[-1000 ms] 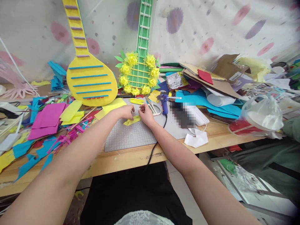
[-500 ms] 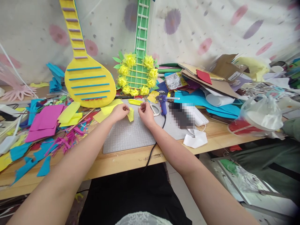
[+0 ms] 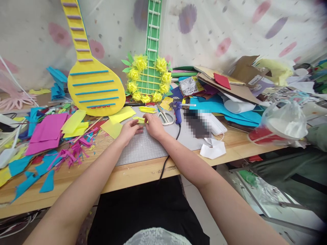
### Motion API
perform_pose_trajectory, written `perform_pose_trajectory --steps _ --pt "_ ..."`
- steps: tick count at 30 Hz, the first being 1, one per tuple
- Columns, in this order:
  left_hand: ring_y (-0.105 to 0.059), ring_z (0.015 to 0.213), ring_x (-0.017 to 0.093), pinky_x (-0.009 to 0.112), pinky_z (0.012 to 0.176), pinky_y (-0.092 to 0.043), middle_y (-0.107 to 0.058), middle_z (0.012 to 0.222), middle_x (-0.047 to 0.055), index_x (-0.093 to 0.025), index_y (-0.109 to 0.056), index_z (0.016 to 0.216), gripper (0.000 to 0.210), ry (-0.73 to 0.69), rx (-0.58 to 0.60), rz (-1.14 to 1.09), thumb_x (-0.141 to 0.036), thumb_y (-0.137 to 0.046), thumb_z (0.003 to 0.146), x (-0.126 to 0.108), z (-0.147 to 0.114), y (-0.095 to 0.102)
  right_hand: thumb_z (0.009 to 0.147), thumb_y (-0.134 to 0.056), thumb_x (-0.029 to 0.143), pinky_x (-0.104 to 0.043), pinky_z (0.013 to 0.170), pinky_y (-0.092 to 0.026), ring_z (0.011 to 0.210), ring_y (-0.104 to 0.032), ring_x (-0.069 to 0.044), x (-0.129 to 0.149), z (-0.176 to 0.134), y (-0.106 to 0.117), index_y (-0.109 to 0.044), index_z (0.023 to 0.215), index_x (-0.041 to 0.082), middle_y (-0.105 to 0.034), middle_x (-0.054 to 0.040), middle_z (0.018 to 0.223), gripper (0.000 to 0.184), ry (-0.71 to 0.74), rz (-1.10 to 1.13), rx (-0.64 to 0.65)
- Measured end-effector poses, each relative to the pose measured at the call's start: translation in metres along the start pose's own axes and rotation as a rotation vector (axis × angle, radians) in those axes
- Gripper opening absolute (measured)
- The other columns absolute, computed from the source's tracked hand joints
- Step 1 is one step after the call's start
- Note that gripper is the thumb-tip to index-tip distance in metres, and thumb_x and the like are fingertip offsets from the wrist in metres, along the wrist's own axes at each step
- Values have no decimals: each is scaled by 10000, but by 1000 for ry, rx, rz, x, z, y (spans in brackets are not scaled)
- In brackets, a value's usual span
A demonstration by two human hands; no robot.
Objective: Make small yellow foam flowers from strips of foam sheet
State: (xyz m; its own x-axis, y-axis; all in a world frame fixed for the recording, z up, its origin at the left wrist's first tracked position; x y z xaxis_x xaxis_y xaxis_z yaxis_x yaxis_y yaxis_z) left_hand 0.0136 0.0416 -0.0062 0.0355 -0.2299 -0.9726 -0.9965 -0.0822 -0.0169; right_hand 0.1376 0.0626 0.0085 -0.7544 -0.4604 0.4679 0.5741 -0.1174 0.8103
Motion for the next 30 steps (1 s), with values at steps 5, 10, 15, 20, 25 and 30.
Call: perform_pose_trajectory --steps 5,10,15,20,25,30 --pt "-586 773 150 342 739 -522 -569 1064 64 -179 -565 1037 391 -426 -150 746 -113 -595 653 -17 1 18 728 -424 44 -317 801 -385 887 -519 -201 -9 0 1 -539 945 186 -643 -37 861 284 -40 41 -23" --pt "-515 1059 209 325 847 -463 -632 1037 42 -215 -589 1023 304 -592 -88 998 -147 -562 727 -21 3 17 680 -460 31 -274 743 -393 802 -545 -151 -17 0 3 -546 897 194 -641 4 813 285 -96 206 14" --pt "-550 1028 193 297 791 -467 -666 935 26 -243 -652 974 226 -548 -88 1058 -208 -542 780 -16 4 14 677 -504 35 -272 766 -384 818 -527 -151 -18 -2 9 -553 859 187 -641 4 777 242 -66 225 28" --pt "-559 1022 185 297 823 -456 -681 954 13 -249 -663 987 231 -527 -111 1069 -226 -545 789 -16 0 16 703 -544 84 -291 789 -381 853 -507 -167 -19 -2 8 -552 909 182 -647 -15 815 228 -67 221 46" --pt "-541 1044 205 312 811 -452 -700 959 8 -229 -636 1050 279 -514 -111 1055 -244 -553 784 -17 -3 14 743 -549 135 -284 757 -389 809 -519 -157 -21 -1 4 -558 886 174 -623 -24 803 149 -141 220 57" --pt "-544 1043 213 314 801 -451 -694 937 25 -238 -635 1046 265 -472 -155 1040 -271 -533 804 -16 -3 13 759 -548 164 -303 778 -389 839 -527 -169 -22 0 1 -546 910 185 -625 -27 827 152 -213 187 51"
Point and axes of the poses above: each hand's wrist, its own z-axis towards the middle knuckle, its own y-axis out of the back of the hand, x = y × z, the point moved 5 cm from there along z, towards the middle knuckle
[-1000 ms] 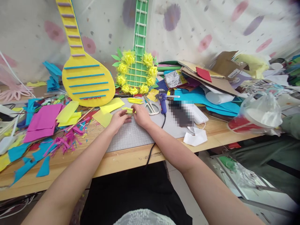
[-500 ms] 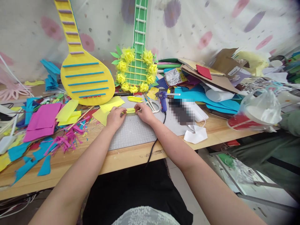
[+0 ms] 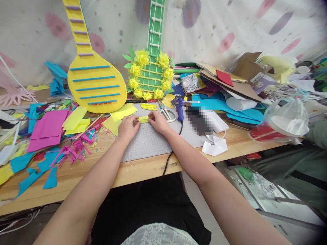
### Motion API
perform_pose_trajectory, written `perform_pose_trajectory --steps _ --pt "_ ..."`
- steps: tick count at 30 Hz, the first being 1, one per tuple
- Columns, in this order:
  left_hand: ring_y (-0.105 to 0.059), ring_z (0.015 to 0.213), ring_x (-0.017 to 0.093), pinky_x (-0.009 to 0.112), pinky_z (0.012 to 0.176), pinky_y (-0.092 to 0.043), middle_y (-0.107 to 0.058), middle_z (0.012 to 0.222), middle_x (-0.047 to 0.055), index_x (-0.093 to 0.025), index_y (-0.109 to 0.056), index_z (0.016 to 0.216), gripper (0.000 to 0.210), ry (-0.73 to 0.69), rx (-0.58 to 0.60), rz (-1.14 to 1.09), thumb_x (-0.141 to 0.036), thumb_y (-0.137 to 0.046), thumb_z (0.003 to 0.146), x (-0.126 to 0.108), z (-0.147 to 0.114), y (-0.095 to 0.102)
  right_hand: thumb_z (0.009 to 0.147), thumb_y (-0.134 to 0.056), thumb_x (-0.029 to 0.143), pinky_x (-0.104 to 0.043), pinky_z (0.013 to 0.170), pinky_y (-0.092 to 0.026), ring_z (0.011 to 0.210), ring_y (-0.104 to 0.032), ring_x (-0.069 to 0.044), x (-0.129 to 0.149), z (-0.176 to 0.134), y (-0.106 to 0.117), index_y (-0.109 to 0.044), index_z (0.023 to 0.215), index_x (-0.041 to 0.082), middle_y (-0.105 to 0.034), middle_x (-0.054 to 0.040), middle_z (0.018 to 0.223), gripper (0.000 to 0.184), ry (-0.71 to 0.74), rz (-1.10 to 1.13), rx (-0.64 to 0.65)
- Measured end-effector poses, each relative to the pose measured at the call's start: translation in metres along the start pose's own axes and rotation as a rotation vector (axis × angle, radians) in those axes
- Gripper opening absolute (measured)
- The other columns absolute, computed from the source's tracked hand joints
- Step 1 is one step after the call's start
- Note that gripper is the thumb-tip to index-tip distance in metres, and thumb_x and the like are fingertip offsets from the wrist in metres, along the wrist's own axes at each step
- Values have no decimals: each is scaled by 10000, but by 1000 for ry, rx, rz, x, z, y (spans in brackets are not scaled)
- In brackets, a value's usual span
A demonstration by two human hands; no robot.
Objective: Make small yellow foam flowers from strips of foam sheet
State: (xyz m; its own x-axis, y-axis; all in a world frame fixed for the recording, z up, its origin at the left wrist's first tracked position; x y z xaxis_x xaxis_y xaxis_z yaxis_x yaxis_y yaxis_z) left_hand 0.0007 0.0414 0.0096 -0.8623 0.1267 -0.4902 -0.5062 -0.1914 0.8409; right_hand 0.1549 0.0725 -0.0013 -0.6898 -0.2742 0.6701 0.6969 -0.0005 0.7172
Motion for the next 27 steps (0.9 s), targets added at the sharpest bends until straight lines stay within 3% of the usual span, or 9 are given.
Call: perform_pose_trajectory --steps 11,27 --pt "-559 996 216 315 749 -450 -704 925 18 -230 -635 1020 262 91 -56 1 -273 -497 801 -2 3 -3 770 -487 133 -340 806 -384 912 -513 -221 7 -3 -4 -491 1043 153 -646 -51 833 273 -105 -83 -60" --pt "-543 1012 226 322 745 -447 -692 916 25 -237 -640 1014 265 80 -75 -13 -237 -516 779 -2 4 -6 790 -379 109 -365 811 -374 854 -510 -250 9 -3 -7 -474 1031 130 -606 -101 815 260 -34 -221 -108"
Point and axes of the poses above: each hand's wrist, its own z-axis towards the middle knuckle, its own y-axis out of the back of the hand, x = y × z, the point moved 5 cm from there along z, towards the middle knuckle
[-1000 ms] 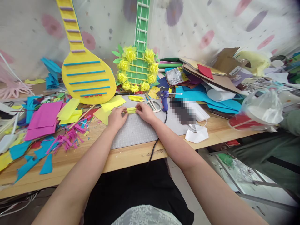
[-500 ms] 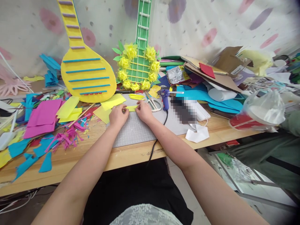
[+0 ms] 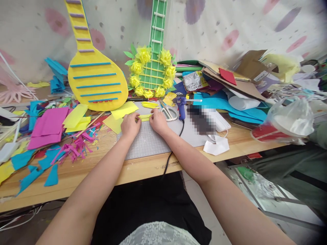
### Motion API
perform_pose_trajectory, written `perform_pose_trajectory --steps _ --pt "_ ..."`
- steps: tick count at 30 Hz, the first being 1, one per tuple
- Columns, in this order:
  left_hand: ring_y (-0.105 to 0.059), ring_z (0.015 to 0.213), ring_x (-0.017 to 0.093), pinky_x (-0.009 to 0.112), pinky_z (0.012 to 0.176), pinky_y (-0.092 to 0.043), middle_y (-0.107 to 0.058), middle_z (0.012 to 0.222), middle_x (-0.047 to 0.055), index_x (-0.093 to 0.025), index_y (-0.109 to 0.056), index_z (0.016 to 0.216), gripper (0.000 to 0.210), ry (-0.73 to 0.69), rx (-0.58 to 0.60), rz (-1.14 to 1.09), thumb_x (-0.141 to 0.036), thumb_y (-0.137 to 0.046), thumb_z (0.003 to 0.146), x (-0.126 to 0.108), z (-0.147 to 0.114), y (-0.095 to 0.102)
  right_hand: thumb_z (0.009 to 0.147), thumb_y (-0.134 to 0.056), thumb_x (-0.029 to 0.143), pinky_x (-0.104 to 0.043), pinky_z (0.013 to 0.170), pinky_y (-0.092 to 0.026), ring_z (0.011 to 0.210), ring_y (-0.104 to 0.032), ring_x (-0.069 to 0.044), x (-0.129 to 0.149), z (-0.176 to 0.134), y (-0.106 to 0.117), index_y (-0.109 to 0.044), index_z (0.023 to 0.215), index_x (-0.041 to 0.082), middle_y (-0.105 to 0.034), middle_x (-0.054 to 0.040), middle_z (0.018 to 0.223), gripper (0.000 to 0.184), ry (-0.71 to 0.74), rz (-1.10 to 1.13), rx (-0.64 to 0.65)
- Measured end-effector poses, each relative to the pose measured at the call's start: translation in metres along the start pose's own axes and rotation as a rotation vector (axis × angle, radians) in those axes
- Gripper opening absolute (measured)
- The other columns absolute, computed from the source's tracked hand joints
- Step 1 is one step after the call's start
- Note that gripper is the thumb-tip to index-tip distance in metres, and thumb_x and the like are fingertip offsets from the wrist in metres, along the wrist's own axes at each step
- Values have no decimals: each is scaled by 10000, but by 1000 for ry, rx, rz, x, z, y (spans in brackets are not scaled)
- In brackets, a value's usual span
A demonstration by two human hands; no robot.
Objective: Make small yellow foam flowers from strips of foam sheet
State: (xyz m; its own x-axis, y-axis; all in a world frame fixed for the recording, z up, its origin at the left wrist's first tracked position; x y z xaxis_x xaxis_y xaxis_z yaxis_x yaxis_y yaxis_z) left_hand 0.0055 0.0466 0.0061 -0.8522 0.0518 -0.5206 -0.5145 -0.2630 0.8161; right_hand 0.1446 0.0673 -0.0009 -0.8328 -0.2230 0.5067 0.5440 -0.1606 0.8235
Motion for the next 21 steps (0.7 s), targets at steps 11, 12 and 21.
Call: perform_pose_trajectory --steps 11,12,21 --pt "-534 1017 237 334 732 -446 -685 925 37 -234 -625 981 223 -25 7 36 -220 -508 791 -4 -1 0 807 -382 111 -371 815 -371 870 -517 -266 0 2 -3 -477 996 118 -618 -142 881 211 -13 -97 23" --pt "-531 1018 239 335 726 -446 -685 925 35 -235 -622 979 222 -30 11 41 -217 -505 792 -4 -1 1 810 -380 112 -374 818 -371 872 -519 -267 0 2 -3 -478 990 117 -619 -147 887 205 -10 -106 23" --pt "-488 1021 263 372 767 -438 -652 980 60 -238 -641 893 230 -142 69 154 -220 -416 849 -11 -2 -1 835 -367 118 -405 837 -375 883 -537 -271 6 0 -1 -513 937 127 -629 -166 908 178 19 -131 38"
Point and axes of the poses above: each hand's wrist, its own z-axis towards the middle knuckle, its own y-axis out of the back of the hand, x = y × z, the point moved 5 cm from there along z, towards the middle knuckle
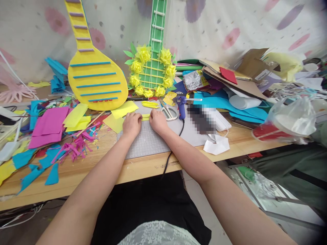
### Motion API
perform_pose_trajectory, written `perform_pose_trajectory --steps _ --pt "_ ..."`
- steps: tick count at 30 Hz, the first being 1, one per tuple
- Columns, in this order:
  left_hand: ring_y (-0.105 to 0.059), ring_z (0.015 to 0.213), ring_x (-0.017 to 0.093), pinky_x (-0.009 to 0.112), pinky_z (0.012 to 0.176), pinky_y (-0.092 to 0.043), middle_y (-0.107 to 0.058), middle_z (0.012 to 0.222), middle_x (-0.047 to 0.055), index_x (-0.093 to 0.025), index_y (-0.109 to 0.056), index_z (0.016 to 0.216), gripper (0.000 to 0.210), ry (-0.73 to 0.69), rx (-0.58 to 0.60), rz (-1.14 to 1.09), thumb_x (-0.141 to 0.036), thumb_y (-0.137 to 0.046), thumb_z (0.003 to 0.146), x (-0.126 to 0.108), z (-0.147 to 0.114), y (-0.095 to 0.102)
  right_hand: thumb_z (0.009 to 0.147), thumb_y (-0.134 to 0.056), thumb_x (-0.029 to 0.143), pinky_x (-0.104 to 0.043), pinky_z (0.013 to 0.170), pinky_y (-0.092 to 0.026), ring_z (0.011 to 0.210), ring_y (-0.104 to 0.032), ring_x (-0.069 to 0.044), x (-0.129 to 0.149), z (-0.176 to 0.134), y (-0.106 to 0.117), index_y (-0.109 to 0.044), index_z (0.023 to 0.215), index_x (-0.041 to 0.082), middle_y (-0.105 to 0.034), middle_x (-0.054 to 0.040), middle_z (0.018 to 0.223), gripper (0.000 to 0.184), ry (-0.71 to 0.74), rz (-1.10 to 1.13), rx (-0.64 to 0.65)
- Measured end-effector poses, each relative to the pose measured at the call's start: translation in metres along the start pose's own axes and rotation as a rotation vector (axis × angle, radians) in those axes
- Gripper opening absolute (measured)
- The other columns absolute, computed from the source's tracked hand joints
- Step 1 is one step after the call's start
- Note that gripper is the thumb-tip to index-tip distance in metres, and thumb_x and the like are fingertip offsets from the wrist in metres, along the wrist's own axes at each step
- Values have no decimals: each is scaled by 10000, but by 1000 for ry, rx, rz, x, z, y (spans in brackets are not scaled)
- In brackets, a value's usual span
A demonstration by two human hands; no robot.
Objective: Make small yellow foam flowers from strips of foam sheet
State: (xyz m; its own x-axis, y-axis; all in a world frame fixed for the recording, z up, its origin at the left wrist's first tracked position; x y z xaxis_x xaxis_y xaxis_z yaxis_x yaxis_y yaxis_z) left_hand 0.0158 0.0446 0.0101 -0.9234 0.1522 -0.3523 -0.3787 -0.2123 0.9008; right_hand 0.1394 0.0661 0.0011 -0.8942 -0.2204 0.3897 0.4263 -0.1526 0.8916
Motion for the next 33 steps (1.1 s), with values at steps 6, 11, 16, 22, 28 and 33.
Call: perform_pose_trajectory --steps 6,11,16,22,28,33 --pt "-485 1015 271 390 774 -440 -653 986 68 -235 -656 879 247 -15 4 -15 -210 -413 844 0 1 -1 848 -352 102 -400 837 -378 891 -541 -268 2 -1 2 -526 966 115 -632 -171 919 211 -6 -30 8" --pt "-492 1012 260 383 793 -442 -663 972 63 -225 -654 888 235 5 -1 -40 -210 -426 831 1 1 -1 845 -351 92 -405 839 -374 897 -540 -274 1 0 1 -525 967 109 -627 -179 922 213 -10 -36 14" --pt "-501 990 255 374 794 -443 -667 957 51 -225 -644 842 162 -10 -19 -48 -249 -489 803 1 1 -1 835 -362 97 -411 834 -378 894 -539 -282 1 0 -1 -526 973 111 -630 -183 928 215 16 -53 1" --pt "-500 980 254 370 791 -446 -669 937 49 -230 -655 823 177 24 -17 -77 -211 -482 786 2 2 -1 835 -359 91 -401 825 -385 902 -540 -277 2 0 -2 -536 978 111 -629 -178 944 228 32 -100 -3" --pt "-501 969 254 362 790 -444 -674 933 39 -229 -661 804 178 32 -22 -79 -199 -487 778 2 2 -1 860 -394 157 -392 849 -382 957 -528 -280 5 -2 -2 -536 1007 107 -620 -181 996 211 38 -131 23" --pt "-497 957 251 355 788 -437 -673 930 40 -217 -659 794 157 20 -30 -72 -224 -504 772 2 2 -2 837 -506 338 -405 857 -388 1001 -505 -301 12 -7 3 -502 1053 92 -602 -196 1018 327 14 -120 -10"
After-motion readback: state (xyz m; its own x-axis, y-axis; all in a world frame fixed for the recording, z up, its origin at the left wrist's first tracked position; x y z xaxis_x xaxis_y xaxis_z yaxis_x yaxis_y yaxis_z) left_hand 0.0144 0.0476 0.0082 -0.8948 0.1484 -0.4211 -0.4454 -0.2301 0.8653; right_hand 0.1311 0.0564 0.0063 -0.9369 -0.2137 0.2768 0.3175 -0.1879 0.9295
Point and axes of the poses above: each hand's wrist, its own z-axis towards the middle knuckle, its own y-axis out of the back of the hand, x = y × z, the point moved 5 cm from there along z, towards the middle knuckle
